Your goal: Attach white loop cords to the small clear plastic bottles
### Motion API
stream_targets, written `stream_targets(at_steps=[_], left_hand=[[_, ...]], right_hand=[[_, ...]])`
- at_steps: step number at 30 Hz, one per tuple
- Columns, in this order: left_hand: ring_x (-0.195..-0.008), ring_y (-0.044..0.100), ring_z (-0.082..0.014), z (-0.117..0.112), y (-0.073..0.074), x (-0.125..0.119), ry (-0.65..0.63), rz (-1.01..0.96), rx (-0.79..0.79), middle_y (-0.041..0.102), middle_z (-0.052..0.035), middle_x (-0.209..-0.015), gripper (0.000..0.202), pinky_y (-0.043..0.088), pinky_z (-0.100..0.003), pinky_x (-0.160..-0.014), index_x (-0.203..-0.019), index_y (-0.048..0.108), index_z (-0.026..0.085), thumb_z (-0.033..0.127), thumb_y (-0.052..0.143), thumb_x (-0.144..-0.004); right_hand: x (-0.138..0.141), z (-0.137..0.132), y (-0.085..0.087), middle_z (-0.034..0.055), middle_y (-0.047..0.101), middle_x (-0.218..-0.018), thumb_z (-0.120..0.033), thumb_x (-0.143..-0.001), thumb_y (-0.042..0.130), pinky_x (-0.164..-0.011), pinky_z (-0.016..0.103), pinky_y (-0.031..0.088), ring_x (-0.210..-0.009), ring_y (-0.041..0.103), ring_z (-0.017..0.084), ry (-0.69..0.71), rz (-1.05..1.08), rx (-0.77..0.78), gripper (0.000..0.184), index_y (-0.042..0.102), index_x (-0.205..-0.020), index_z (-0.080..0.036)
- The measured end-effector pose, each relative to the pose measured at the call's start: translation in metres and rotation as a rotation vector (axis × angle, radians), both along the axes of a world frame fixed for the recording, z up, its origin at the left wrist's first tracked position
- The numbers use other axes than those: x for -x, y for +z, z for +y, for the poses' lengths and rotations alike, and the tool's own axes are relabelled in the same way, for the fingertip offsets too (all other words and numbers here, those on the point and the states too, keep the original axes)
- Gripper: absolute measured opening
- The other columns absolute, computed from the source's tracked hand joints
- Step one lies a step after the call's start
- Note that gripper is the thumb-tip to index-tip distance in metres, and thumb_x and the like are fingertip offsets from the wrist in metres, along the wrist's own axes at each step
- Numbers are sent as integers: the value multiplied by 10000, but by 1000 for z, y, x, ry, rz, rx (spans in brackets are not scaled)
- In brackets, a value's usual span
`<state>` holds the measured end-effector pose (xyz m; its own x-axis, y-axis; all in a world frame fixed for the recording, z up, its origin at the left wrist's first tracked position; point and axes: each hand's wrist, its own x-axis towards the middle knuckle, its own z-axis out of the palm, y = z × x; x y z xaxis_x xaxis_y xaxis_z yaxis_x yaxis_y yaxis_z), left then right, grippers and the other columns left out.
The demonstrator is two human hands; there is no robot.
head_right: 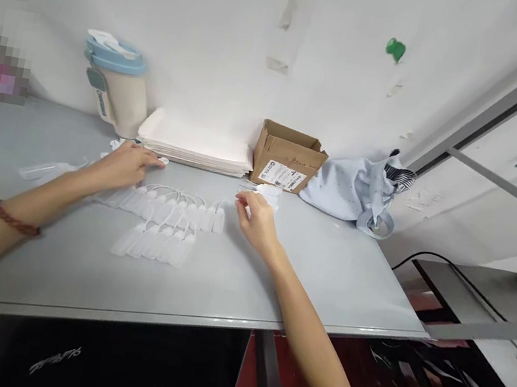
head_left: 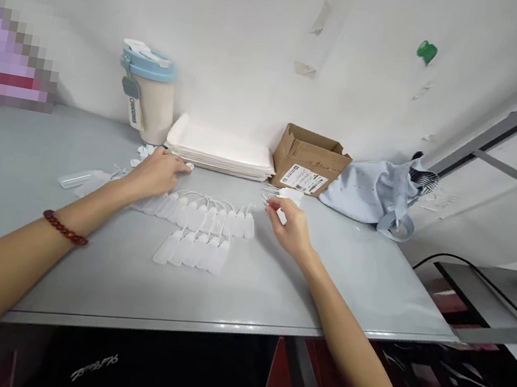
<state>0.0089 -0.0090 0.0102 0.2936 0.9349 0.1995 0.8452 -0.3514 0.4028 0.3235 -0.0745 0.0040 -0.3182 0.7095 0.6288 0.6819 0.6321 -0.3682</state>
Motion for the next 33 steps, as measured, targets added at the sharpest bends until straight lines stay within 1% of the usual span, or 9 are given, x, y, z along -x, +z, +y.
stream_targets(at_steps=[3, 7, 10, 12, 16, 19, 24, 27, 33], left_hand=[[-1104, 404, -296, -7, 10, -4, -13, 100, -19, 636, -108, -1220, 466, 333, -393, -961, -1159, 667, 76, 98, 402, -777], [-1052, 454, -276, -20, 26, -10, 9, 61, -85, 673, -109, -1083, 400, 338, -394, -973, -1082, 679, 84, 153, 386, -819], [-966, 491, -265, -29, 33, -15, 38, 9, -96, 674, -97, -982, 335, 386, -384, -903, -1012, 670, 110, 253, 424, -836], [-939, 509, -264, -33, 34, -18, 65, -29, -109, 665, -94, -961, 285, 402, -376, -862, -941, 655, 137, 300, 451, -827], [-946, 545, -253, -38, 31, -22, 76, -137, -160, 661, -68, -921, 135, 413, -345, -811, -800, 587, 209, 301, 489, -795], [-922, 565, -239, -43, 30, -26, 56, -169, -182, 654, -47, -882, 110, 419, -332, -784, -770, 551, 222, 311, 491, -795], [-902, 571, -232, -54, 32, -34, 27, -179, -177, 652, -36, -897, 142, 425, -330, -754, -785, 551, 220, 343, 482, -806], [-884, 567, -232, -58, 31, -38, 12, -169, -165, 648, -37, -900, 150, 424, -327, -723, -794, 553, 220, 351, 481, -807], [-910, 559, -241, -60, 30, -40, 4, -169, -147, 649, -45, -904, 145, 422, -338, -743, -794, 541, 217, 344, 472, -811]], right_hand=[[1, -3, 2, 63, 666, -836, -189, -891, 485, -717, 307, 478, -780, 611, 172, 1, -17, 17, 110, 595, -897, -182], [3, -7, 5, 68, 662, -859, -201, -888, 498, -744, 320, 481, -807, 611, 175, 40, -53, 85, 124, 605, -948, -180], [5, -10, 6, 81, 665, -895, -248, -891, 531, -771, 333, 483, -852, 615, 185, 101, -66, 170, 165, 608, -1011, -166], [6, -12, 8, 88, 666, -916, -290, -883, 566, -787, 339, 481, -877, 614, 190, 139, -68, 220, 201, 610, -1025, -156], [8, -15, 12, 83, 660, -962, -358, -854, 619, -821, 353, 475, -902, 605, 194, 162, -55, 291, 254, 613, -1019, -165], [8, -16, 14, 87, 642, -1028, -423, -813, 661, -867, 379, 469, -963, 591, 214, 159, -52, 341, 336, 611, -1040, -181], [7, -16, 13, 124, 514, -1234, -536, -658, 762, -1003, 452, 416, -1169, 498, 277, 156, -163, 501, 707, 539, -1237, -197], [8, -15, 12, 130, 441, -1267, -547, -575, 808, -1060, 477, 369, -1239, 423, 296, 129, -243, 586, 884, 478, -1318, -199], [11, -14, 11, 129, 428, -1246, -563, -601, 787, -1073, 482, 347, -1237, 399, 301, 120, -290, 600, 865, 471, -1317, -195]])
